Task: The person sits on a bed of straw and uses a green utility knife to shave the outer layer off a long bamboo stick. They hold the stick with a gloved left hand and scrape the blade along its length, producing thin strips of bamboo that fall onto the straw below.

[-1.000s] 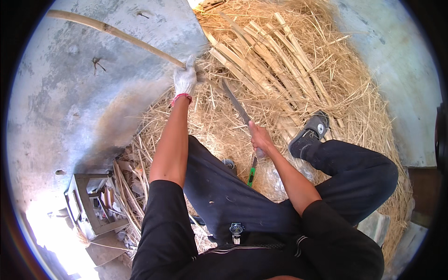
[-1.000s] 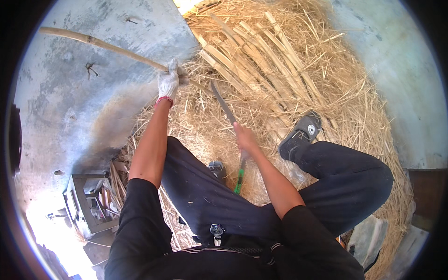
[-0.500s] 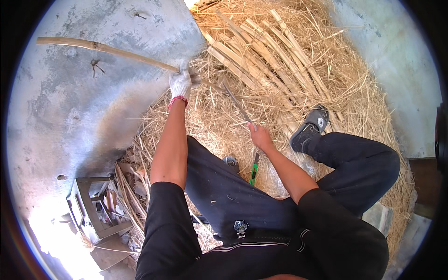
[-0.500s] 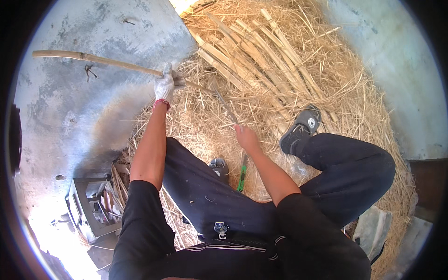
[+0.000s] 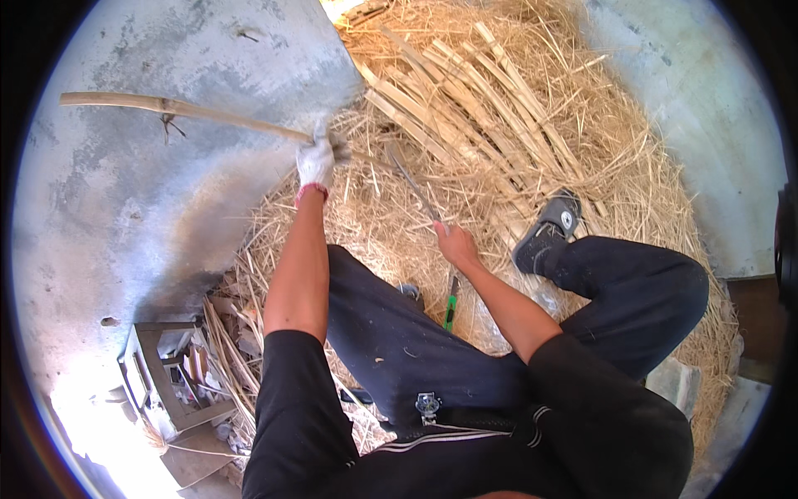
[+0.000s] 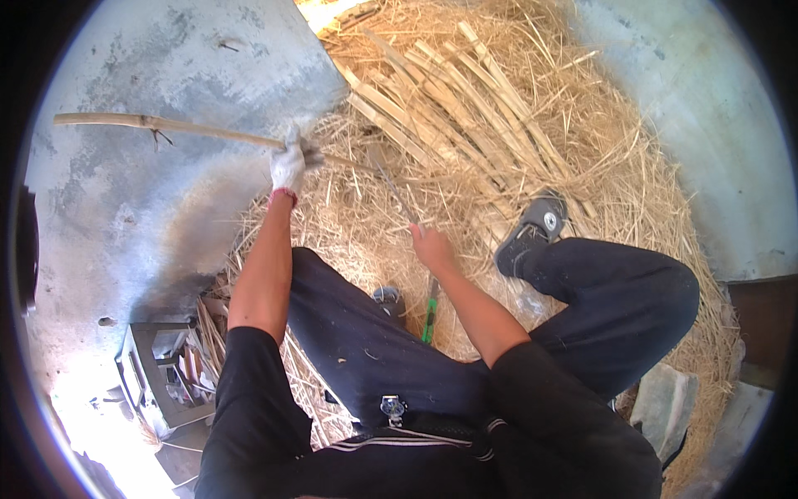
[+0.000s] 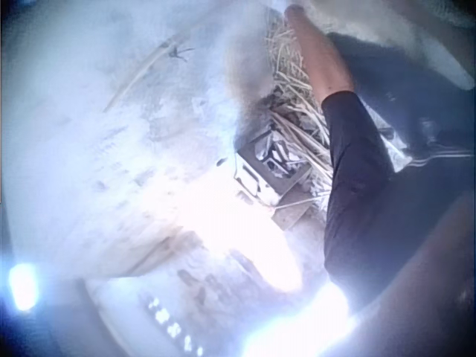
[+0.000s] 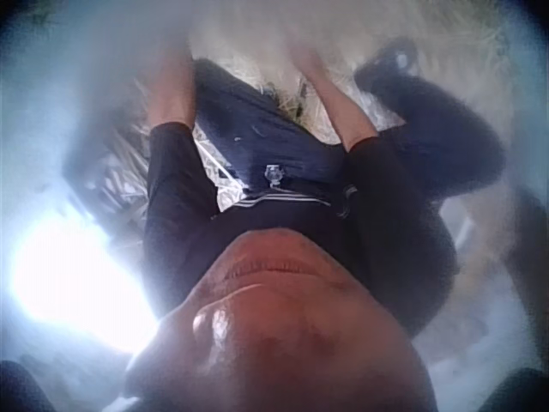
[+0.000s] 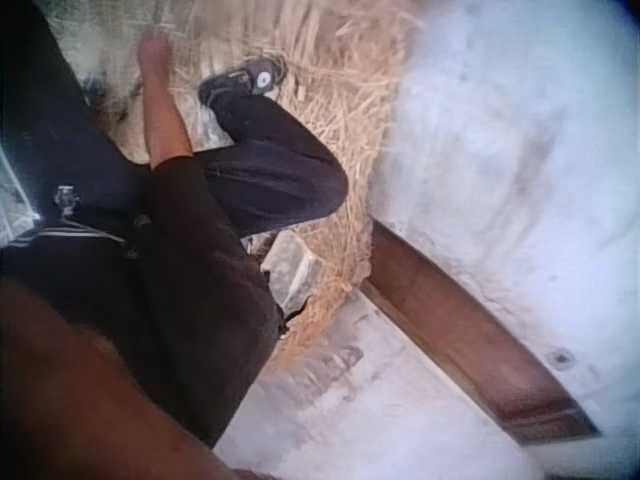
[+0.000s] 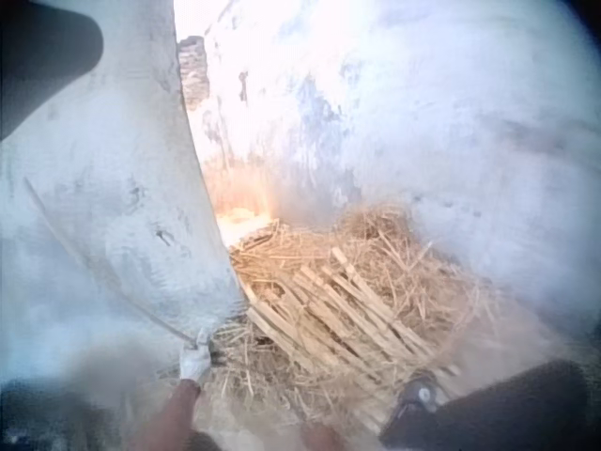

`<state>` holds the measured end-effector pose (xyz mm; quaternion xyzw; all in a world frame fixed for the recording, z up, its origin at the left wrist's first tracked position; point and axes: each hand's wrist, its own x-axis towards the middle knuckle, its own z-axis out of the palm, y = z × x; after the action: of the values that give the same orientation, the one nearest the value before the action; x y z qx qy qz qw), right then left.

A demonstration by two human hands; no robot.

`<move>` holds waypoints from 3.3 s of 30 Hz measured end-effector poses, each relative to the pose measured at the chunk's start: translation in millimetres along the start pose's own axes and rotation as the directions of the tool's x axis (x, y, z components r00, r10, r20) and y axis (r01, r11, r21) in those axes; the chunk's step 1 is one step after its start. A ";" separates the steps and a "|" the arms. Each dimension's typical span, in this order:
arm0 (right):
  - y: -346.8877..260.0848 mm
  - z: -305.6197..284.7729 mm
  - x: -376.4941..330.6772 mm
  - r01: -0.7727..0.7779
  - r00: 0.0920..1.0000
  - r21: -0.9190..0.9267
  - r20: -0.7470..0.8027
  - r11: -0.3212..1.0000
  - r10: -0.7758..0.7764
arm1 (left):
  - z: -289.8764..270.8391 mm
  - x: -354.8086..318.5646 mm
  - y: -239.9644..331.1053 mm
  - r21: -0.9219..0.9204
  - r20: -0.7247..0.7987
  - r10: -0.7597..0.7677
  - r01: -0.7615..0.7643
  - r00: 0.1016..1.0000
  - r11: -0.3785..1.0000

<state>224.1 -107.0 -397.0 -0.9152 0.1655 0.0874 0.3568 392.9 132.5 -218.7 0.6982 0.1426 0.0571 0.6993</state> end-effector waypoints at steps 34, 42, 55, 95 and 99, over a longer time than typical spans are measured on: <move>-47.2 -15.1 -43.2 0.049 0.987 0.231 0.136 0.972 -0.082 | 33.2 -10.8 -31.5 0.049 -0.028 -0.131 0.132 0.991 0.990; -57.1 -39.1 -35.8 0.091 0.995 0.420 -0.069 0.903 -0.069 | 37.9 -9.7 7.5 -0.197 -0.272 -0.097 0.043 0.958 0.979; -67.2 -40.5 -36.2 0.074 0.997 0.402 -0.033 0.913 -0.066 | 28.9 -2.2 -11.4 -0.310 -0.253 -0.055 -0.027 0.966 0.950; -35.8 -36.3 -44.9 -0.034 0.994 0.152 0.110 0.988 0.017 | 16.7 -9.0 -19.5 -0.250 -0.256 -0.067 0.001 0.964 0.968; -36.2 -29.4 -52.8 0.018 0.995 0.238 0.093 0.971 -0.041 | 21.7 -12.9 -18.1 -0.224 -0.234 -0.109 0.056 0.966 0.973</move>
<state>189.5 -89.3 -338.3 -0.8632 0.1434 0.1061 0.4723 384.6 107.7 -235.5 0.5992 0.2497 0.1285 0.7498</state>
